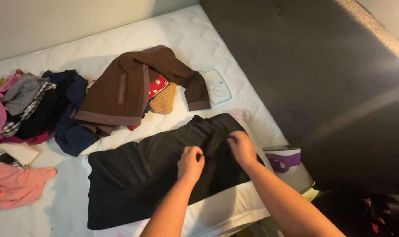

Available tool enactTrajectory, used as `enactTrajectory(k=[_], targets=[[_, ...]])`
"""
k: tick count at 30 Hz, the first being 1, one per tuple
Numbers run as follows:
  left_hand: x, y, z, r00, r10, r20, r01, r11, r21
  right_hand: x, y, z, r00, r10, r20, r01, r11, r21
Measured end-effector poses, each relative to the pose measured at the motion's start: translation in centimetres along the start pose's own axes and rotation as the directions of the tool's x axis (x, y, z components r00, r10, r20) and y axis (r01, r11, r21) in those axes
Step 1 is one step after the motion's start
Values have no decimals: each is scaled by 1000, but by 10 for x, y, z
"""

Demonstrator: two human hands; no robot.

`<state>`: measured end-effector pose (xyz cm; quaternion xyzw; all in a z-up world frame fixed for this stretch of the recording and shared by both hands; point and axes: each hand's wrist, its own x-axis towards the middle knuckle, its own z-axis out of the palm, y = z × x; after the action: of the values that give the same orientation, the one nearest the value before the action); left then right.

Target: The person irons a black t-shirt on a bed using a purple iron, then folds it and places it on a stack. They repeat the process with a dark blue t-shirt, ironing both sides before folding and stacking it.

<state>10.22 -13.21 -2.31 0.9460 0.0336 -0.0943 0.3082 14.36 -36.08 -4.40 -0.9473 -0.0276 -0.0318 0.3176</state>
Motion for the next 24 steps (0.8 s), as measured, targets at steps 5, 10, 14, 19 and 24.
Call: enactTrajectory(k=[5,10,14,19,24], targets=[[-38,-3,-44,866,284,-413,-331,943,-46,-28,-52,-51,905,-271,-328,237,961,-142],[-109,-62,-33,874,442,-201,-432,897,94,-87,-97,1,817,-546,183,569,815,-109],[-124,-107,-22,938,201,-284,-186,979,79,-113,-153,29,674,-605,424,662,749,16],[-119,-153,-71,866,30,-498,27,994,107,-114,-195,64,614,-668,420,739,673,-10],[-121,-234,-98,628,-397,-670,504,863,-39,-125,-228,93,603,-492,628,701,702,-124]])
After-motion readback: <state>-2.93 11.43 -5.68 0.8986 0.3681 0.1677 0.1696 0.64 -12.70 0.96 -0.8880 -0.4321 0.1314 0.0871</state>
